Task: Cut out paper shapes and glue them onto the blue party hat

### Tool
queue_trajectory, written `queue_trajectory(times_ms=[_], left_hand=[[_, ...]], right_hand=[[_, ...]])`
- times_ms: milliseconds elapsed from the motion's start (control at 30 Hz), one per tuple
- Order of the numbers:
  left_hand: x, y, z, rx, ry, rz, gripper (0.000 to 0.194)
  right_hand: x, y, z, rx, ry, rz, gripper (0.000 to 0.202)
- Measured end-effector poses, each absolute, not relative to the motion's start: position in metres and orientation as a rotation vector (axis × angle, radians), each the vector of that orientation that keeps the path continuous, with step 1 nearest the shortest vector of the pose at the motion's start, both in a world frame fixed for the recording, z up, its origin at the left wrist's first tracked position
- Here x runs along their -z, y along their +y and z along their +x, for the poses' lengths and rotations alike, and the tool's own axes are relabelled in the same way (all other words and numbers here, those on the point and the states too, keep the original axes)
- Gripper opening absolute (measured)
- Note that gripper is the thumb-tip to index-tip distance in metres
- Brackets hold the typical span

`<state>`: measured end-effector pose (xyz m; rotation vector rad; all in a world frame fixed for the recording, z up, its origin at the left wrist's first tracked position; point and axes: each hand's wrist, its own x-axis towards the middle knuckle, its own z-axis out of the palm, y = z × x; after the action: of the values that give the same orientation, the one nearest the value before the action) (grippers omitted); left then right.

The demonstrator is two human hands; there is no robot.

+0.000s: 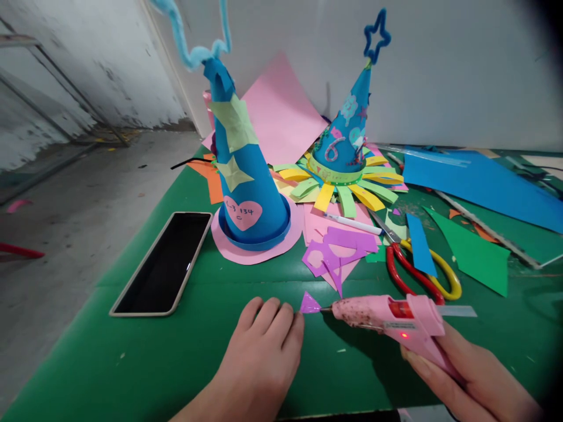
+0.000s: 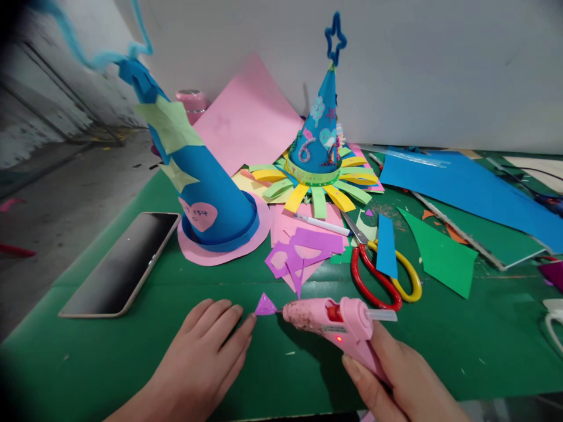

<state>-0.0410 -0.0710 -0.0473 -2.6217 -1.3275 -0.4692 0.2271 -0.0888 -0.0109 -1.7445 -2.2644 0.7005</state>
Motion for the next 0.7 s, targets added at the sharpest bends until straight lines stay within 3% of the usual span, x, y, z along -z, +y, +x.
queue_trajectory(times_ms=[233, 433, 600, 700], left_hand=[[0.047, -0.070, -0.041, 0.494, -1.338, -2.628, 0.020], [0.041, -0.070, -0.041, 0.500, -1.343, -2.657, 0.020], [0.039, -0.070, -0.042, 0.494, -1.355, -2.680, 0.021], [0.040, -0.069, -0.043, 0.517, -1.337, -2.701, 0.025]], right_hand=[[0.010, -0.086, 0.217, -0.874, -2.131, -1.707, 0.035], [0.012, -0.072, 0.221, -1.139, -1.513, -1.676, 0.023], [0.000, -0.050, 0.277, -1.031, -0.950, -1.720, 0.035], [-0.002, -0.043, 0.314, -0.866, -0.932, -1.864, 0.032]])
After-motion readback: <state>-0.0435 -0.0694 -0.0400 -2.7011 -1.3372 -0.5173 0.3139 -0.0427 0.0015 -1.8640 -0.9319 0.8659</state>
